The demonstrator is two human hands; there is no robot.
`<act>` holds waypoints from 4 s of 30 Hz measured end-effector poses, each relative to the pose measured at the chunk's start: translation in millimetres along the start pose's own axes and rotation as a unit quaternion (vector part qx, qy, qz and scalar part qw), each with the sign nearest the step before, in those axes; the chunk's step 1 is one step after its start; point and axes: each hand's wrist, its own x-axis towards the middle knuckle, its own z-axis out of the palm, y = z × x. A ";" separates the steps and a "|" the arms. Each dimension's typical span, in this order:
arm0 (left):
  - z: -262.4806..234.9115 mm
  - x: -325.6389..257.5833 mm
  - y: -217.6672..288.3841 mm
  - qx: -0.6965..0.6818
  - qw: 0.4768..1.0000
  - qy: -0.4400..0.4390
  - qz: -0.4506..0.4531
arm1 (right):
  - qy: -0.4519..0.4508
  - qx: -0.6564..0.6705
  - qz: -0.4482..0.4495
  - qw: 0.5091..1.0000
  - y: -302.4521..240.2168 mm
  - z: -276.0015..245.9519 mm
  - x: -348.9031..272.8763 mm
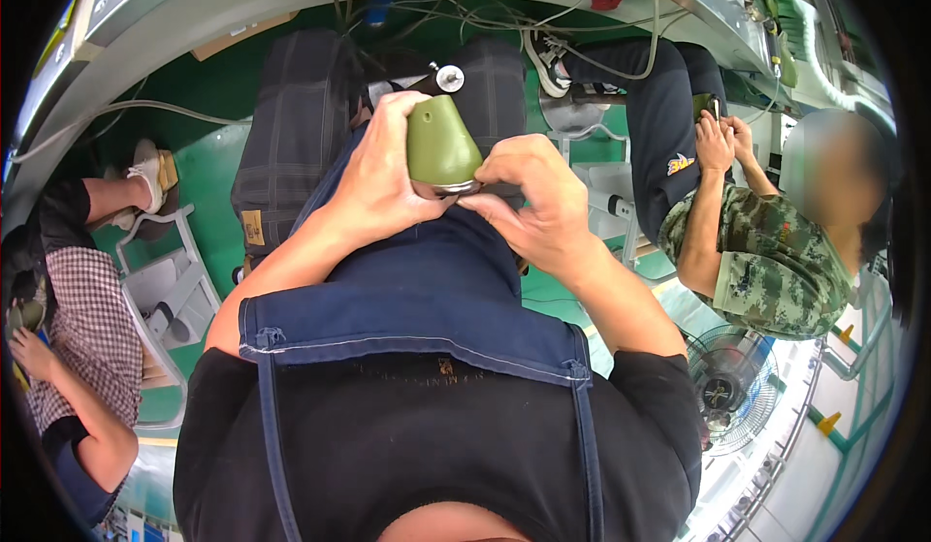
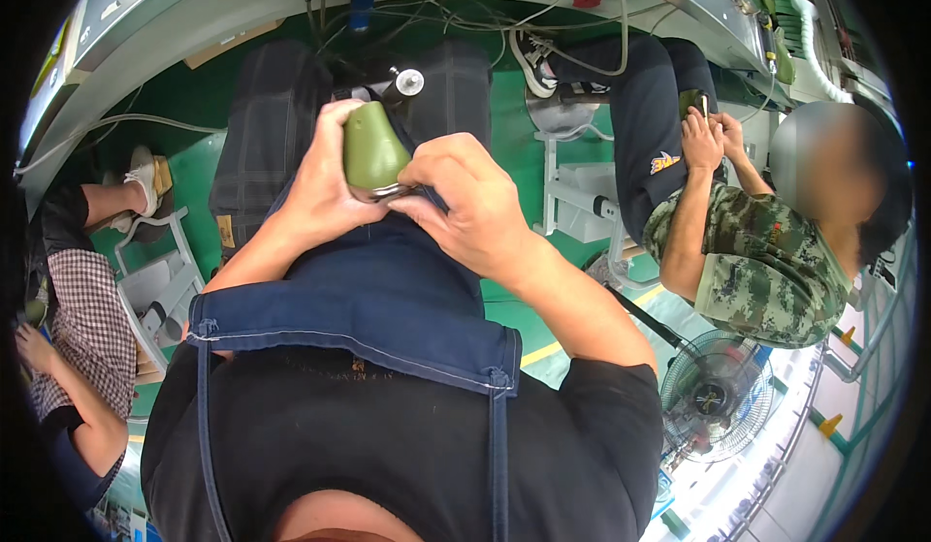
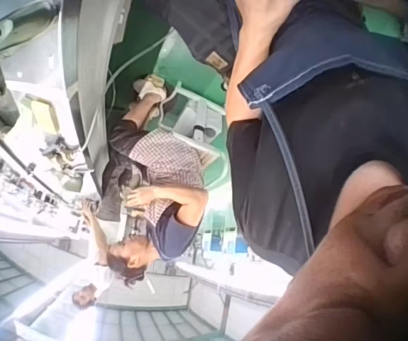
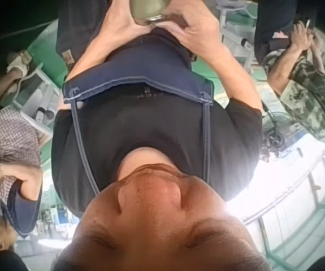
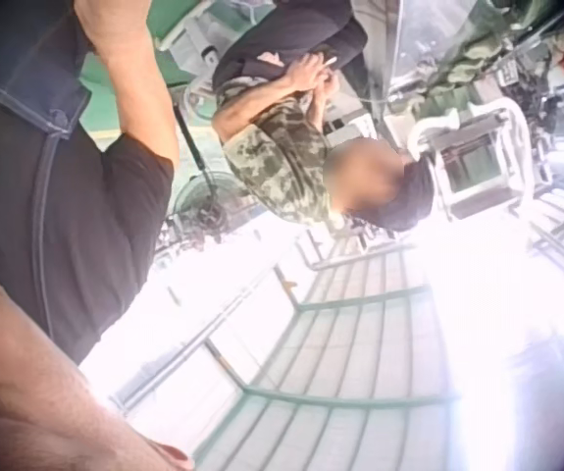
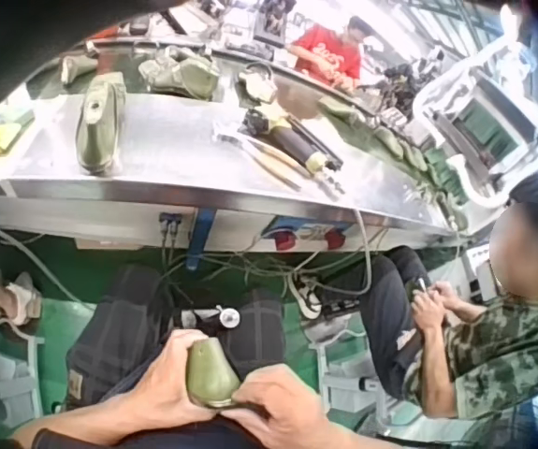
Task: The person assembles green slipper soles by attaching a decorative strap and securing the sole to the upper. They use a staple gun to fasten the components and a hammer to adjust the fit. The person handles the slipper parts one at a time, placing finished units on a nearby table.
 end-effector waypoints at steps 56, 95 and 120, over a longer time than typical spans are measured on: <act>-21.7 -6.6 -6.1 0.036 0.957 0.109 0.268 | 0.090 0.114 -0.059 0.988 -15.0 39.3 -26.0; -56.3 -6.9 3.2 0.056 0.944 0.017 0.325 | 0.149 0.027 -0.176 0.973 -24.9 71.0 -35.1; -27.9 -19.1 -4.4 -0.031 0.969 0.024 0.244 | 0.153 0.119 -0.090 0.977 -21.9 59.4 -37.4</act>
